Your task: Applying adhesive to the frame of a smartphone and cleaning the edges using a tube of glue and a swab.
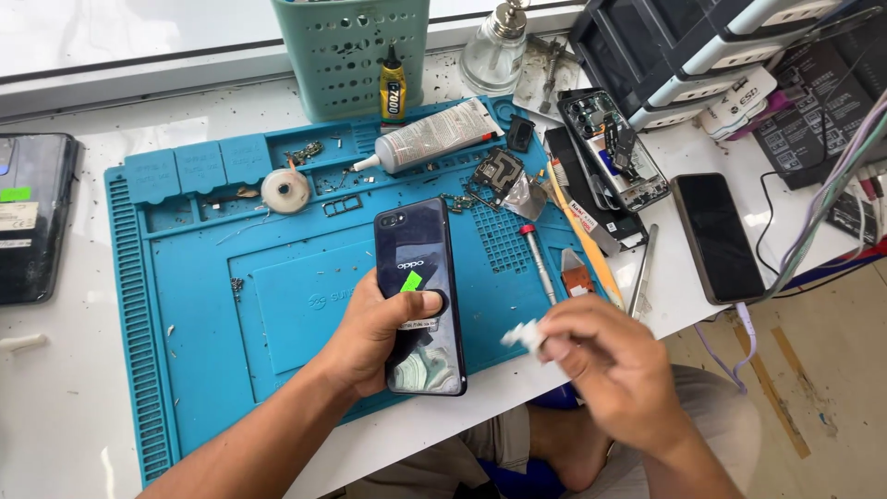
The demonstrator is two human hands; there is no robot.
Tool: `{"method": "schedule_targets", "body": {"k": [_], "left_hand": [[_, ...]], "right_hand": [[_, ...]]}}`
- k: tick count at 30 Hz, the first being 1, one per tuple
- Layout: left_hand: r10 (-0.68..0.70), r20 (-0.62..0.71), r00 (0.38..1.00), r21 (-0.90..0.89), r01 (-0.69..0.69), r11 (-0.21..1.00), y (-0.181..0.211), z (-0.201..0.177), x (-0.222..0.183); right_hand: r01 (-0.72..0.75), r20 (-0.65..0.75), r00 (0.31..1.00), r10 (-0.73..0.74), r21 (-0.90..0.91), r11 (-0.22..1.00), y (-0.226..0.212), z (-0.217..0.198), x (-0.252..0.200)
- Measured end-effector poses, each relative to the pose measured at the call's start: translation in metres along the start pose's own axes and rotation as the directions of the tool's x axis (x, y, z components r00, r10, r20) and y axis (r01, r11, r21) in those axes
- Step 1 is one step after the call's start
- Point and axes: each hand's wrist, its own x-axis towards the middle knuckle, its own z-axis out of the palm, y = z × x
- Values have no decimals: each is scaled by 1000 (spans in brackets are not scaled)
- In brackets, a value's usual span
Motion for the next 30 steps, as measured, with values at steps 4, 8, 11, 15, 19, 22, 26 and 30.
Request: {"method": "schedule_targets", "body": {"k": [4, 8, 11, 15, 19, 22, 26, 30], "left_hand": [[-28, -24, 999, 36, 29, 999, 0, 1, -1], [-9, -26, 1000, 49, 11, 999, 1, 1, -1], [14, -14, 1000, 51, -13, 999, -1, 1, 1], [31, -34, 999, 76, -29, 997, -4, -1, 1], [30, -14, 999, 64, -29, 998, -3, -1, 0], [55, 11, 998, 117, -56, 992, -2, -3, 0], [142, 39, 989, 100, -145, 984, 0, 10, -12], [244, 20, 970, 62, -244, 968, 1, 15, -16]], "right_hand": [[-137, -209, 949, 237, 405, 904, 52, -5, -24], [-235, -218, 874, 435, 594, 769, 70, -13, -36], [-276, -178, 855, 488, 639, 718, 69, -18, -39], [-309, -176, 818, 548, 669, 676, 75, -14, -46], [-283, -202, 833, 515, 643, 711, 59, 2, -32], [-365, -227, 872, 433, 288, 885, 48, 10, -19], [-209, -276, 949, 152, -190, 959, 58, 13, -1], [-61, -188, 982, -26, -439, 896, 59, 15, 27]]}}
